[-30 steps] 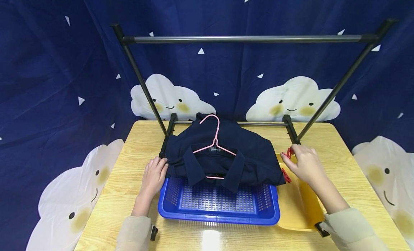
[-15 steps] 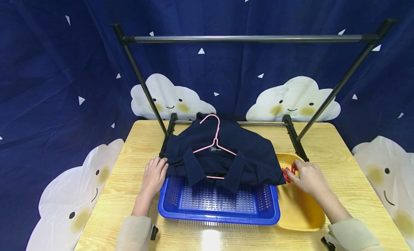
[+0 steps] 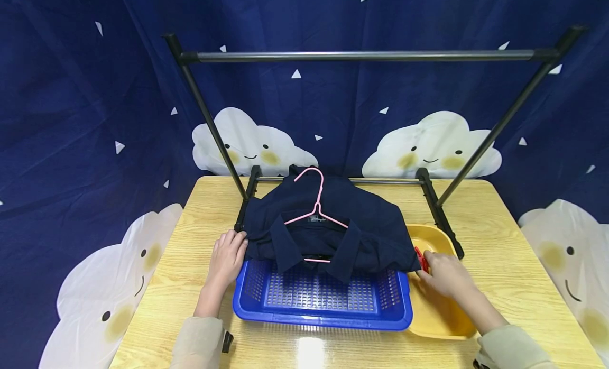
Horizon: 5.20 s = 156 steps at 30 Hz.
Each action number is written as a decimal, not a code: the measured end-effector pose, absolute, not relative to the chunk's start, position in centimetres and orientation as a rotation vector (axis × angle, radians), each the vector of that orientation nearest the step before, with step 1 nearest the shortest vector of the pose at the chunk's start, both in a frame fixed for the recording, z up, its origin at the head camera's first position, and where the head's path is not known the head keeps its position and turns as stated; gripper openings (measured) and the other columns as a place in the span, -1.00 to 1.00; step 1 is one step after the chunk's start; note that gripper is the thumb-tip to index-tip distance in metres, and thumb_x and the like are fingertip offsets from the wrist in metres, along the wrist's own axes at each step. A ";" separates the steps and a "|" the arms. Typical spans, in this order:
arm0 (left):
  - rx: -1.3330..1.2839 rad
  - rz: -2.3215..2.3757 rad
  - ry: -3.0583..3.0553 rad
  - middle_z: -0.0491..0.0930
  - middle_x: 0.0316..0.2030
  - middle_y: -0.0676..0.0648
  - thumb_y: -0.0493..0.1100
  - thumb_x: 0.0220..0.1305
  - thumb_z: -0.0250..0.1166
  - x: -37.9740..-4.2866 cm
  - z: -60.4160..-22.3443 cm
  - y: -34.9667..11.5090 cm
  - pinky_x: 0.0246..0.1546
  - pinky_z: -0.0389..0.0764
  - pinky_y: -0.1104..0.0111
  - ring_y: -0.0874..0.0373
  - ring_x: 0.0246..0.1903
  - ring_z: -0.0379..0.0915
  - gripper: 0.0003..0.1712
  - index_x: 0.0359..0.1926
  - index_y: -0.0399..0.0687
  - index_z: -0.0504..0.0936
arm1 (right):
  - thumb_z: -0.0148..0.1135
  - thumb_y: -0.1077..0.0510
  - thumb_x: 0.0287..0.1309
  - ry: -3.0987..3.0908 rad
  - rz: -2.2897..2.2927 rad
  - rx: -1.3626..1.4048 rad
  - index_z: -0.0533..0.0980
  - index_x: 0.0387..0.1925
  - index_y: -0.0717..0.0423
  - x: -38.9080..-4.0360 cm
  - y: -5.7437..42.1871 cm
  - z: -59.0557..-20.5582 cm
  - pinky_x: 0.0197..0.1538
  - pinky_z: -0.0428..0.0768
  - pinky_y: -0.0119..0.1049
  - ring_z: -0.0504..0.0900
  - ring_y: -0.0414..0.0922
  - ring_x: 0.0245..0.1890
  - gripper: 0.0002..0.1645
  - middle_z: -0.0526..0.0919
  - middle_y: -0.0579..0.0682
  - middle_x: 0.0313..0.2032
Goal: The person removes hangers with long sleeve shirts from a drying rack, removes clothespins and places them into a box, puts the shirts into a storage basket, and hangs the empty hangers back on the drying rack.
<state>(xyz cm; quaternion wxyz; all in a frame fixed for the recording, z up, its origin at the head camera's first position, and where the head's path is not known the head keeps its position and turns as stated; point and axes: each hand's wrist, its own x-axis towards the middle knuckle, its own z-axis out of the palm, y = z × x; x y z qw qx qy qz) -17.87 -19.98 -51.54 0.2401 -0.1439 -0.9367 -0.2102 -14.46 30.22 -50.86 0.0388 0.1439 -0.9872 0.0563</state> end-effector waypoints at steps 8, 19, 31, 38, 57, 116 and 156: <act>-0.388 -0.576 -2.574 0.41 -0.29 -0.12 -0.20 0.29 0.01 -17.9 -51.5 -20.0 -0.22 0.31 0.10 -0.08 -0.27 0.31 -0.77 -0.12 -0.18 0.51 | 0.26 0.00 -0.06 -3.015 0.161 0.471 0.40 -0.51 0.17 -14.1 30.0 -51.9 -0.44 0.40 -0.05 0.51 0.05 -0.60 -0.68 0.41 -0.05 -0.69; -0.398 -0.572 -2.568 0.41 -0.29 -0.12 -0.20 0.29 0.02 -17.9 -51.4 -20.0 -0.21 0.31 0.10 -0.08 -0.26 0.31 -0.77 -0.12 -0.18 0.51 | 0.29 0.01 -0.08 -3.051 0.186 0.464 0.48 -0.24 0.30 -14.1 29.9 -53.6 -0.40 0.46 -0.04 0.53 0.07 -0.57 -0.54 0.56 0.09 -0.58; -0.393 -0.582 -2.575 0.41 -0.29 -0.11 -0.20 0.29 0.02 -17.7 -51.3 -19.9 -0.22 0.32 0.10 -0.07 -0.27 0.31 -0.78 -0.12 -0.17 0.51 | 0.28 -0.03 -0.04 -3.068 0.153 0.447 0.50 -0.24 0.33 -13.7 29.7 -54.3 -0.41 0.47 -0.01 0.55 0.11 -0.55 -0.51 0.56 0.12 -0.60; -0.395 -0.581 -2.573 0.41 -0.29 -0.12 -0.21 0.29 0.02 -17.6 -51.3 -19.9 -0.22 0.33 0.08 -0.07 -0.28 0.31 -0.78 -0.12 -0.18 0.51 | 0.24 -0.06 0.02 -3.129 0.136 0.424 0.48 -0.18 0.35 -13.7 29.5 -54.2 -0.32 0.47 0.04 0.56 0.14 -0.49 -0.47 0.59 0.16 -0.53; -0.392 -0.581 -2.569 0.41 -0.30 -0.12 -0.20 0.28 0.02 -17.6 -51.2 -19.9 -0.22 0.32 0.09 -0.07 -0.28 0.31 -0.79 -0.13 -0.17 0.50 | 0.19 0.14 0.06 -2.970 0.309 0.305 0.44 -0.44 0.19 -16.0 29.6 -47.6 -0.59 0.33 -0.20 0.35 -0.10 -0.69 -0.83 0.44 -0.03 -0.66; -0.478 -0.477 -2.816 0.50 -0.11 -0.12 -0.10 0.36 -0.04 -17.9 -47.6 -19.8 -0.03 0.29 0.05 -0.05 -0.07 0.35 -0.69 0.01 -0.11 0.48 | -0.06 0.15 0.21 -2.475 0.188 0.911 0.39 -0.21 0.16 -17.1 20.1 -47.0 -0.23 0.41 -0.15 0.51 0.00 -0.36 -0.81 0.51 0.04 -0.39; -0.975 -0.295 -2.865 0.22 -0.57 0.07 -0.01 0.38 -0.05 -20.6 -42.5 -13.3 -0.41 0.22 0.32 0.16 -0.51 0.22 -0.76 -0.37 -0.02 0.22 | -0.35 0.00 0.41 -2.301 0.308 0.919 0.45 -0.26 0.17 -17.1 20.0 -46.4 -0.23 0.38 -0.16 0.47 -0.06 -0.45 -0.54 0.49 -0.01 -0.47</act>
